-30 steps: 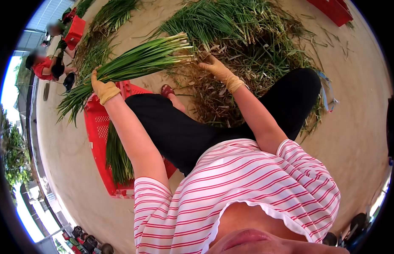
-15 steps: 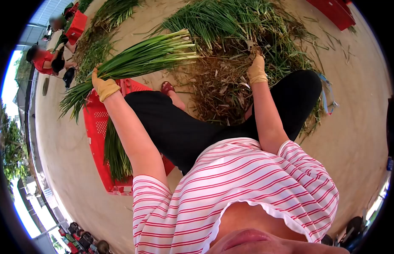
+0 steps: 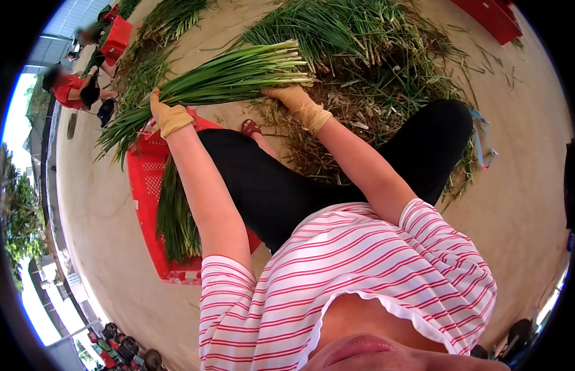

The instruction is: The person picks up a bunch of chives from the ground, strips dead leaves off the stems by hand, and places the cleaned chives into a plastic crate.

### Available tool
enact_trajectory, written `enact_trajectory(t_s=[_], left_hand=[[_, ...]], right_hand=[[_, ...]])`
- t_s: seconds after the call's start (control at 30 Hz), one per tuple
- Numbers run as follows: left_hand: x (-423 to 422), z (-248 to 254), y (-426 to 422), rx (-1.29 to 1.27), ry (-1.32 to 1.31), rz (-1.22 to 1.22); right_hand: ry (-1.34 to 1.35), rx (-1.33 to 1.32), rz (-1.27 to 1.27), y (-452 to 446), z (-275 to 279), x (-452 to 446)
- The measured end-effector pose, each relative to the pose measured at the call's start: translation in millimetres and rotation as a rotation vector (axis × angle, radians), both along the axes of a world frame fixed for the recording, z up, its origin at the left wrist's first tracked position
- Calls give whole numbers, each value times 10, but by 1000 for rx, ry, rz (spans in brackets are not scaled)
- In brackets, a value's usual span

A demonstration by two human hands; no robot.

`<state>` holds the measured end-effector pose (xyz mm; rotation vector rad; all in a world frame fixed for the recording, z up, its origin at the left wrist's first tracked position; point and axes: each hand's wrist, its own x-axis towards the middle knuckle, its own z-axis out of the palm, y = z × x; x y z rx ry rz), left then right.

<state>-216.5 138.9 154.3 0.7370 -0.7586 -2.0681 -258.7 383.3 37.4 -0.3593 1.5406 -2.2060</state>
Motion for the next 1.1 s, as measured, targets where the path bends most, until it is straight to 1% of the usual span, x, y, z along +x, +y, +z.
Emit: enact_trajectory(t_s=[0.03, 0.07, 0.13, 0.17, 0.2, 0.27, 0.3, 0.33, 0.37, 0.4, 0.43, 0.47, 0.5, 0.53, 0.6, 0.67, 0.73, 0.8, 0.83, 0.87, 0.9, 0.93, 0.97, 1.0, 1.03, 1.07, 1.1], left_hand=[[-34, -42, -30, -26, 39, -29], [-59, -81, -65, -25, 39, -25], [-71, -82, -45, -26, 30, -37], [-64, -73, -46, -5, 65, -57], [-69, -83, -73, -4, 65, -55], [-60, -122, -119, -43, 37, -81], [-39, -109, -102, -42, 35, -78], [-27, -78, -79, -40, 39, -33], [-16, -48, -55, -38, 47, 11], [-8, -60, -105, -37, 50, 10], [-3, -61, -158, -7, 73, 12], [-17, -76, -192, 24, 94, 12], [-12, -88, -199, 4, 76, 31], [-9, -106, -206, 4, 76, 31], [27, -112, -277, 7, 88, 50], [61, -108, -328, -21, 91, 51], [73, -133, -324, -36, 86, 42], [99, -107, -367, -16, 82, 61], [121, -108, -389, -5, 77, 72], [139, -116, -403, -3, 74, 71], [146, -120, -416, -8, 83, 35], [143, -131, -444, -15, 94, -1], [134, -167, -443, -19, 94, -3], [118, -252, -471, -119, 57, 11], [94, -275, -495, -220, 24, 24], [67, -236, -480, -227, 29, 20], [49, -185, -405, -96, 81, 3]], right_hand=[[-58, 19, -23, -30, 60, 32], [-58, 21, -19, -42, 116, 57], [-303, 22, 5, -57, 199, 103], [-213, 79, 27, -26, 226, 149], [-214, 81, 29, 2, 249, 169], [-230, -92, -47, 67, 295, 199], [-302, -218, -118, 113, 328, 175], [-396, -207, -90, 221, 270, 95], [-445, -292, -131, 267, 162, -37], [-493, -377, -176, 312, 174, -101], [-489, -379, -183, 369, 170, -127], [-547, -427, -250, 430, 168, -161], [-607, -472, -313, 490, 188, -165], [-622, -542, -383, 549, 179, -238], [-512, -570, -511, 760, 163, -366], [-475, -717, -518, 1027, 45, -523], [-556, -800, -711, 1350, -6, -645], [-507, -748, -890, 1610, -76, -684], [-601, -743, -969, 1695, -100, -676], [-602, -740, -972, 1699, -157, -646], [-476, -657, -826, 1676, -226, -615], [-350, -573, -679, 1609, -137, -534], [-282, -390, -648, 1472, -46, -493], [-200, -24, -515, 1352, 4, -459], [-31, 87, -389, 1187, 203, -339], [137, 79, -310, 989, 170, -329], [214, 208, -322, 782, 66, -349]])
